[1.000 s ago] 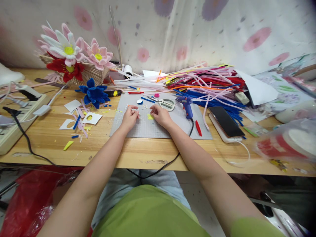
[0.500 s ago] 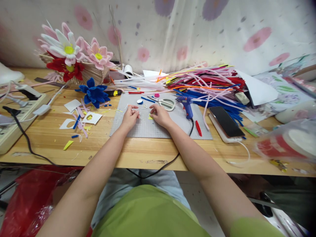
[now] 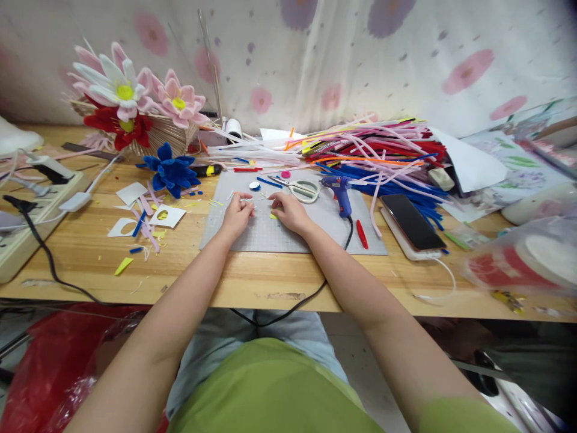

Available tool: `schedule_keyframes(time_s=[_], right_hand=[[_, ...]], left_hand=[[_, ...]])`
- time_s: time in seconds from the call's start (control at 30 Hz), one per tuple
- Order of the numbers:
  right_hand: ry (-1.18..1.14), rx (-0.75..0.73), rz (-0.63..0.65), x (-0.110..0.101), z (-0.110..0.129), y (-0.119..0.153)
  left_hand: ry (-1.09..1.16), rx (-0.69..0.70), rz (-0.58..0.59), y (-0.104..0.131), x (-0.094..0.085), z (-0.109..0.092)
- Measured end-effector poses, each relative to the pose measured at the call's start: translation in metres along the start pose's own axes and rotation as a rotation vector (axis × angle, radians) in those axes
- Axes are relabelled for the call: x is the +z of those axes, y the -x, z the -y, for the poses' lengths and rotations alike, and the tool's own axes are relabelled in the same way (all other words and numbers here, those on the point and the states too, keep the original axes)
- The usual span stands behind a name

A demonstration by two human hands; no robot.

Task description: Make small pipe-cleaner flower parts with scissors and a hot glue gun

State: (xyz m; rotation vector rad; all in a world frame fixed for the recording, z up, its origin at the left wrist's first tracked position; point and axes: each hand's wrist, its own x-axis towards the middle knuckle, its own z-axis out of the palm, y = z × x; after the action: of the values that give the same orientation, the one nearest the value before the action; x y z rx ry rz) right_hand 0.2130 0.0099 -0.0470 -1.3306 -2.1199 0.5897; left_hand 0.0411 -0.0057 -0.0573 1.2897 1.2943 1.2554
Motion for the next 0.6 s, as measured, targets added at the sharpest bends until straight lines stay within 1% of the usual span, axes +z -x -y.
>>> schedule_keyframes(time_s=[0.1,0.3,0.4,0.5,0.6], right_hand=[[-0.018,0.022,-0.017,0.002,0.0,0.0],[-0.218,0.068,-0.087,0.002,-0.004,-0.001],[-0.257,0.079,-0.129,0.001,-0.004,-0.001],[-0.251,0.08,-0.142,-0.001,-0.004,0.0],[-0.238,0.073,-0.142,-0.002,-0.006,0.0]], left_hand=[[0.029,-0.036,-0.007,-0.002,0.003,-0.004],[0.055,-0.214,0.019,-0.011,0.001,-0.019],[0.077,-0.263,-0.02,-0.012,0.001,-0.026],[0.113,-0.255,-0.119,-0.01,0.006,-0.027],[0.122,-0.158,-0.215,-0.006,0.012,-0.021]])
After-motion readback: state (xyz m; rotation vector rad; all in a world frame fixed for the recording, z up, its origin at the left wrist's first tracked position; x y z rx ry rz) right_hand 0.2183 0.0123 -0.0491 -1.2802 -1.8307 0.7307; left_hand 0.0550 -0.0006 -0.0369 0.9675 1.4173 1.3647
